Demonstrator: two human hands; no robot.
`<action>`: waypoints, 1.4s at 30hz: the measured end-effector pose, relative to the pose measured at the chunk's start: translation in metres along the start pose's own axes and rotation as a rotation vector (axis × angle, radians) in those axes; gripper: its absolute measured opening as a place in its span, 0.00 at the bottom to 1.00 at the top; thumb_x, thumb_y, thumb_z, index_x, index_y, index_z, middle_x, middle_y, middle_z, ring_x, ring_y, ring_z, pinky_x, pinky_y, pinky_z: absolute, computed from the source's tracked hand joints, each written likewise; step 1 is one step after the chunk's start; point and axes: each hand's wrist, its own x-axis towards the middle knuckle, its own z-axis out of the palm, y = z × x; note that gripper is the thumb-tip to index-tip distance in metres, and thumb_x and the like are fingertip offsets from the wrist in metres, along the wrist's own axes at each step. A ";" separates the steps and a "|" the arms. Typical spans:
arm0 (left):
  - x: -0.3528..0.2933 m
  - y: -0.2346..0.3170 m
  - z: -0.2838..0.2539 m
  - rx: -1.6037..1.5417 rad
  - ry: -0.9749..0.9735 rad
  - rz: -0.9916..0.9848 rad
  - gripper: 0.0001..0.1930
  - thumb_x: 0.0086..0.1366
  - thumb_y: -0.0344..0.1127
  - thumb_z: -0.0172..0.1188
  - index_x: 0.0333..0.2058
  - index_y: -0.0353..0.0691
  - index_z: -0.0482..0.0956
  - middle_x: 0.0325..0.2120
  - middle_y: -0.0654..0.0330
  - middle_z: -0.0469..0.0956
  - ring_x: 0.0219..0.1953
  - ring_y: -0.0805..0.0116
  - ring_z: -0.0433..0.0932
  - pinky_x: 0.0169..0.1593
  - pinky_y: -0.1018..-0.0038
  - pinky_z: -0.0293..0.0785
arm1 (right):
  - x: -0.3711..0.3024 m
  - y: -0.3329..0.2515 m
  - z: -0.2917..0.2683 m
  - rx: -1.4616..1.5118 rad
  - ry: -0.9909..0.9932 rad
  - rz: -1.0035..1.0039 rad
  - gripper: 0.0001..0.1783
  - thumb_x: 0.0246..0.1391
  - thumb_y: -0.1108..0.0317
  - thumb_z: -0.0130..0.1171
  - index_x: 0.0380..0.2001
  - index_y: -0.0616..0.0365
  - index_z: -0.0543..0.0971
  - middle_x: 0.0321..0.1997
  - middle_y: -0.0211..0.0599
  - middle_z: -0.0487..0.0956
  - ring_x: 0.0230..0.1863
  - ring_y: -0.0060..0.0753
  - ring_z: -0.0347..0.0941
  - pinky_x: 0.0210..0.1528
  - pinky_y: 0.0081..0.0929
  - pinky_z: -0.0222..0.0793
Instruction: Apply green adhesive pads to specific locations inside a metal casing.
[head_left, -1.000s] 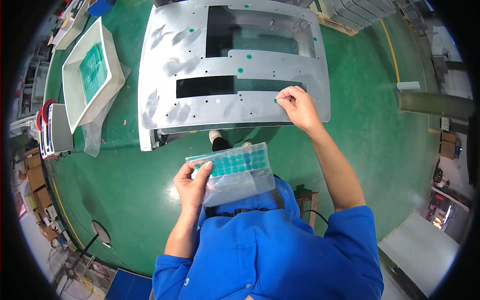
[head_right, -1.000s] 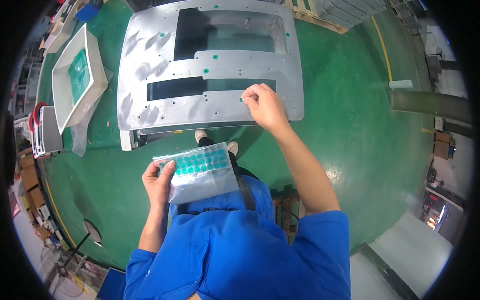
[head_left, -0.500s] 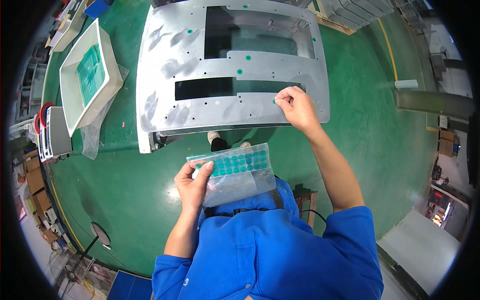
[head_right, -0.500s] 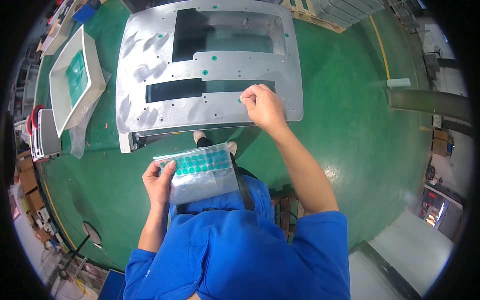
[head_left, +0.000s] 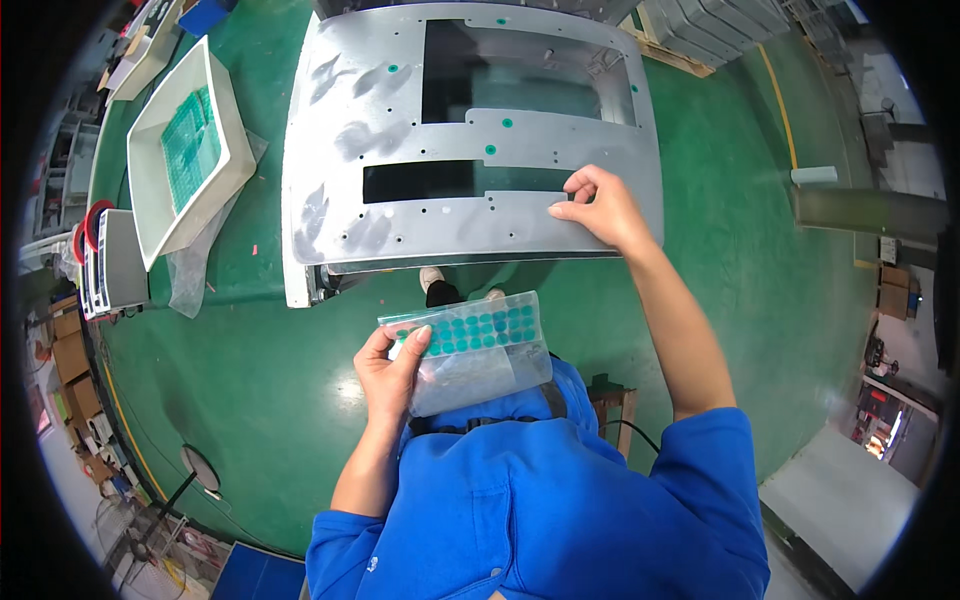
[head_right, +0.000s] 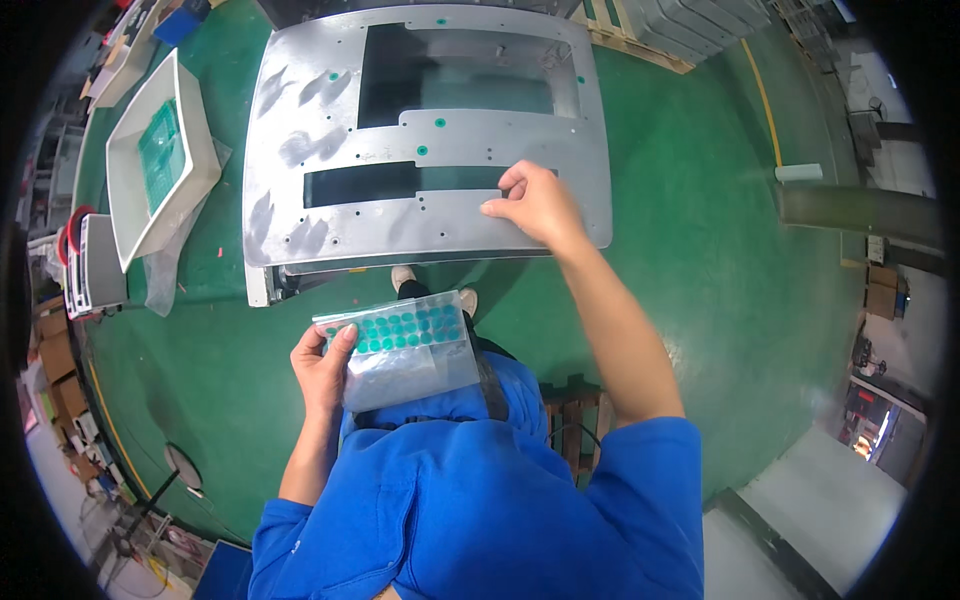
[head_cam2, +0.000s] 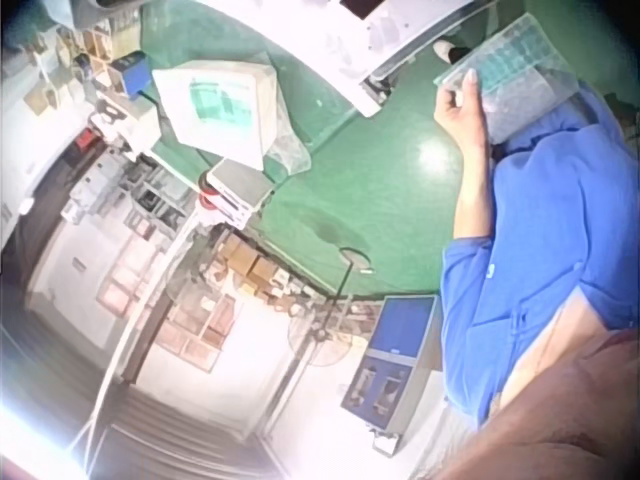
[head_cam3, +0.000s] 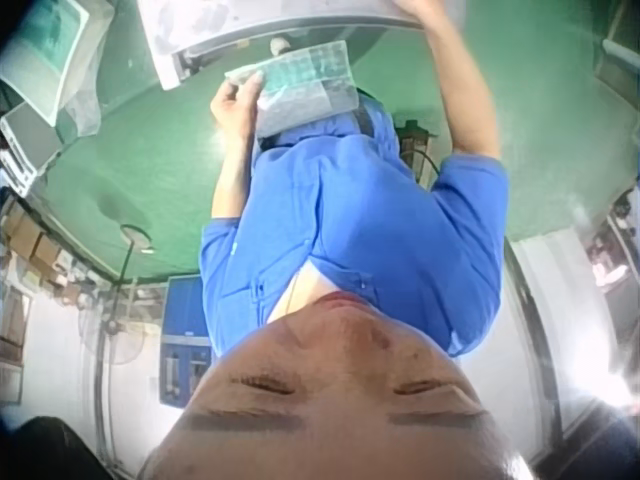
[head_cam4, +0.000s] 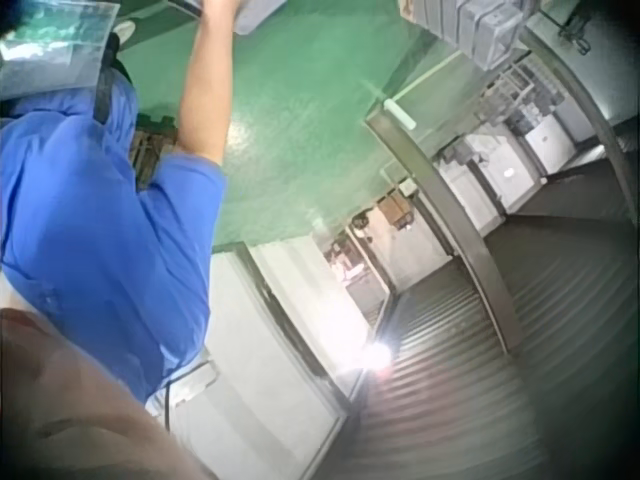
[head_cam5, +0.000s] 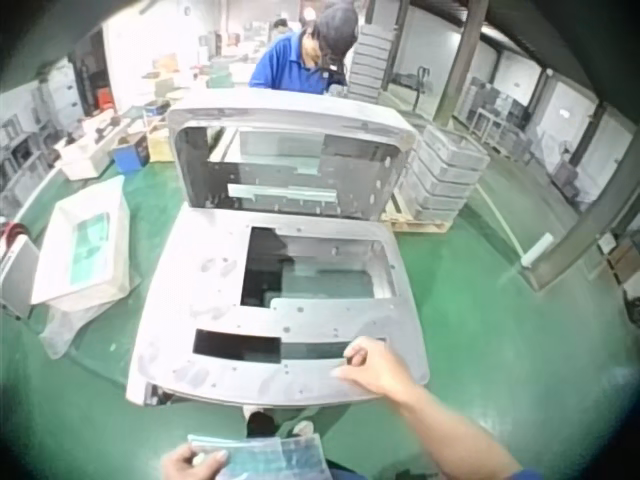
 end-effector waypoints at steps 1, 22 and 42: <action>0.000 0.000 -0.002 -0.008 0.004 0.000 0.05 0.50 0.27 0.61 0.27 0.35 0.76 0.26 0.64 0.76 0.28 0.81 0.70 0.34 0.84 0.65 | 0.003 0.001 -0.002 0.036 -0.049 -0.001 0.13 0.33 0.65 0.64 0.23 0.60 0.74 0.21 0.30 0.72 0.23 0.24 0.67 0.27 0.23 0.63; 0.059 0.043 -0.105 -0.038 0.090 0.638 0.06 0.47 0.28 0.60 0.22 0.34 0.72 0.31 0.48 0.73 0.41 0.60 0.70 0.46 0.72 0.61 | -0.008 -0.160 0.017 -0.276 -0.256 -0.301 0.25 0.45 0.45 0.51 0.21 0.60 0.78 0.21 0.48 0.75 0.27 0.48 0.72 0.30 0.37 0.66; 0.298 0.159 -0.020 -0.181 0.334 0.519 0.19 0.58 0.39 0.47 0.46 0.33 0.64 0.40 0.58 0.67 0.41 0.68 0.68 0.43 0.75 0.66 | 0.172 0.075 -0.010 1.521 0.777 0.062 0.34 0.54 0.43 0.34 0.58 0.52 0.50 0.62 0.35 0.50 0.62 0.40 0.43 0.61 0.38 0.41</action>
